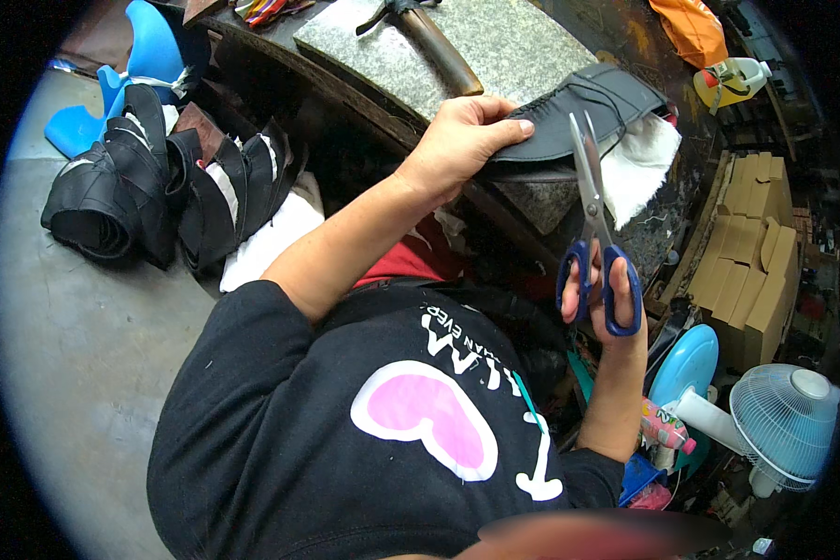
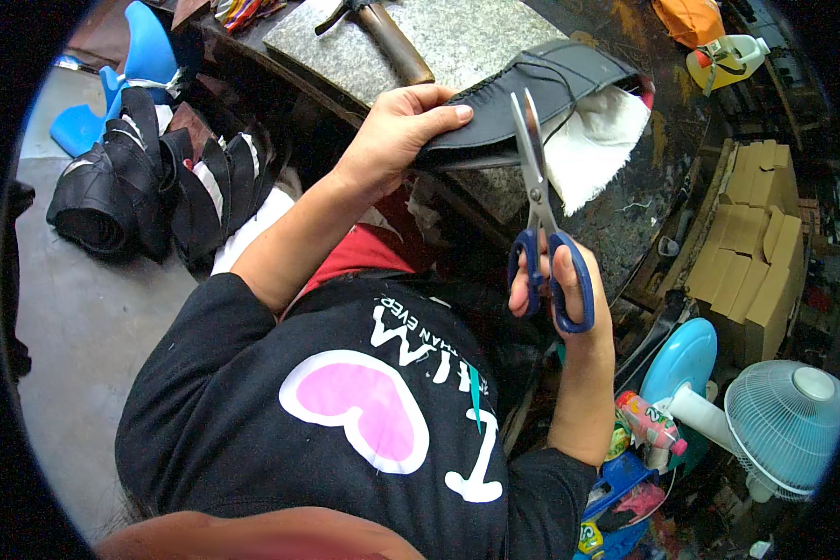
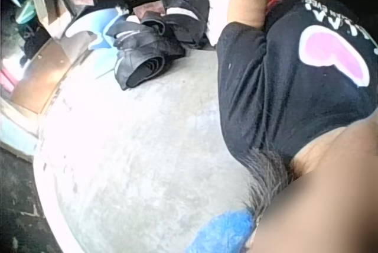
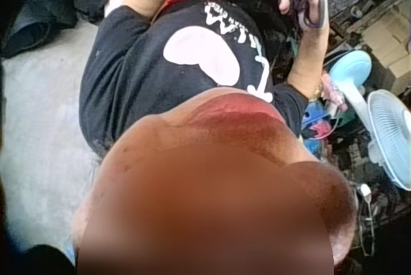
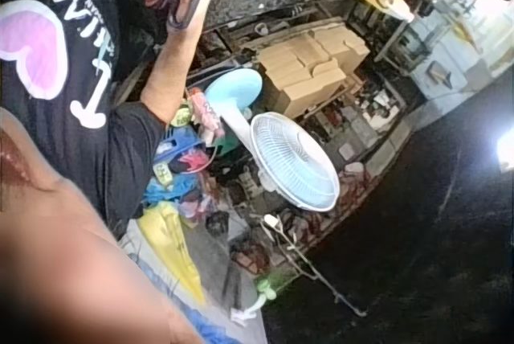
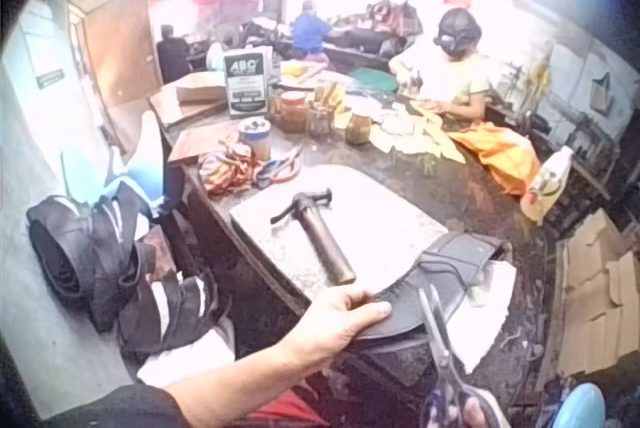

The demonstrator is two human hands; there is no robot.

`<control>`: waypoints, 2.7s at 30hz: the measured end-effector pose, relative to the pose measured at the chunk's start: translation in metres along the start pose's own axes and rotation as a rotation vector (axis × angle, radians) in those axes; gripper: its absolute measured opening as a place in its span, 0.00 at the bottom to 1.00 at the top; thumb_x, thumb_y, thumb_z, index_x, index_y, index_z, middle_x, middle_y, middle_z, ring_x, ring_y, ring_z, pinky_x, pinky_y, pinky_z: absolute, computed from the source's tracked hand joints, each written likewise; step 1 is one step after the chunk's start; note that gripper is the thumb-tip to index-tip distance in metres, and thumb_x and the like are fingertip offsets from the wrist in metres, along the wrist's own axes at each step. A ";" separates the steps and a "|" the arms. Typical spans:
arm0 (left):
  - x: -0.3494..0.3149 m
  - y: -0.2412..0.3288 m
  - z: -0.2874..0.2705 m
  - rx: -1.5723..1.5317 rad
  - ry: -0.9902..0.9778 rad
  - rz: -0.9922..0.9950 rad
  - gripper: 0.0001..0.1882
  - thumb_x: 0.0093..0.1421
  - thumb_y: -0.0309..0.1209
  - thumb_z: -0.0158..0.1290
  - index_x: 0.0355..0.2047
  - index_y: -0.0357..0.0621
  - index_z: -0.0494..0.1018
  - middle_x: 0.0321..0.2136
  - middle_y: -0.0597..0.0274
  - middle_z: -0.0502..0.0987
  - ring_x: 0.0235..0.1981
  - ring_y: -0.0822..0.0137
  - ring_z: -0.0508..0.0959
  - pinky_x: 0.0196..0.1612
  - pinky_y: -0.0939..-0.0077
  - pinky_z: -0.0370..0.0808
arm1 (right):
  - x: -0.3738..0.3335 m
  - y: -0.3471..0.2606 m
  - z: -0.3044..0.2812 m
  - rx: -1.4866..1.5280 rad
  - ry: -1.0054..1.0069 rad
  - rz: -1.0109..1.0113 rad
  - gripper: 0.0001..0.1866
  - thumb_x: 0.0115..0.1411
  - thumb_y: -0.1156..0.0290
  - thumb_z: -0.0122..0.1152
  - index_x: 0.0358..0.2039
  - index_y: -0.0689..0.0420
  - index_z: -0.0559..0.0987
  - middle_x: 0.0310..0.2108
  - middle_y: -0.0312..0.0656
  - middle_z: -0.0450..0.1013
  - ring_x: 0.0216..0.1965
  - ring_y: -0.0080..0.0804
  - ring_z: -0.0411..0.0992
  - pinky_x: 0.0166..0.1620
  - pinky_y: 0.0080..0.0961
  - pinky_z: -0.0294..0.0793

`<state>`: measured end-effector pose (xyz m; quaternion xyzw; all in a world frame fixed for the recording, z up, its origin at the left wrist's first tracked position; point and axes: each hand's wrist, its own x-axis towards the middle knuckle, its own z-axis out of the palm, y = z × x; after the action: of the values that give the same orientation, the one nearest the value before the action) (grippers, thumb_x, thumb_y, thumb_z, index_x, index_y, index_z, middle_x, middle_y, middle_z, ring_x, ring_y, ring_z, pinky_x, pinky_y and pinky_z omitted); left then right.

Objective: The person wipes a workbench with a cloth, then uses scissors to trim excess material from the edge of a black shoe upper. They repeatedly cut along the seam and inspect the trimmed edge by hand.

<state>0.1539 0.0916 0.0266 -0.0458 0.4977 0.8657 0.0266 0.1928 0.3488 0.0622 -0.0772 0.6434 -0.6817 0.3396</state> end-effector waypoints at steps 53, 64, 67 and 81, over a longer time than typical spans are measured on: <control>-0.005 -0.013 -0.009 0.460 -0.216 0.028 0.16 0.59 0.29 0.55 0.44 0.31 0.75 0.33 0.64 0.78 0.33 0.77 0.76 0.40 0.82 0.74 | -0.011 0.036 0.019 0.629 -0.041 0.154 0.34 0.63 0.36 0.41 0.32 0.62 0.72 0.11 0.41 0.67 0.09 0.24 0.63 0.15 0.15 0.61; -0.005 -0.017 -0.007 0.351 -0.169 -0.014 0.14 0.57 0.29 0.56 0.41 0.31 0.77 0.31 0.61 0.79 0.32 0.75 0.77 0.40 0.80 0.74 | -0.017 0.045 0.025 0.423 0.037 0.093 0.35 0.60 0.35 0.45 0.32 0.61 0.72 0.12 0.41 0.69 0.11 0.26 0.65 0.15 0.16 0.62; -0.004 -0.014 -0.008 0.369 -0.187 -0.023 0.14 0.58 0.29 0.55 0.42 0.32 0.77 0.32 0.63 0.79 0.32 0.77 0.76 0.40 0.82 0.74 | -0.023 0.046 0.022 0.459 -0.041 0.120 0.38 0.60 0.32 0.42 0.33 0.62 0.72 0.14 0.44 0.70 0.11 0.28 0.66 0.16 0.18 0.65; -0.005 -0.014 -0.008 0.357 -0.216 -0.001 0.15 0.58 0.29 0.55 0.43 0.32 0.77 0.33 0.63 0.79 0.33 0.77 0.76 0.42 0.81 0.73 | -0.016 0.041 0.023 0.668 -0.136 0.102 0.37 0.64 0.36 0.35 0.34 0.63 0.70 0.12 0.43 0.67 0.10 0.25 0.62 0.16 0.15 0.62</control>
<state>0.1609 0.0915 0.0115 0.0524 0.6376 0.7636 0.0877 0.2322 0.3417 0.0332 0.0250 0.3637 -0.8302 0.4218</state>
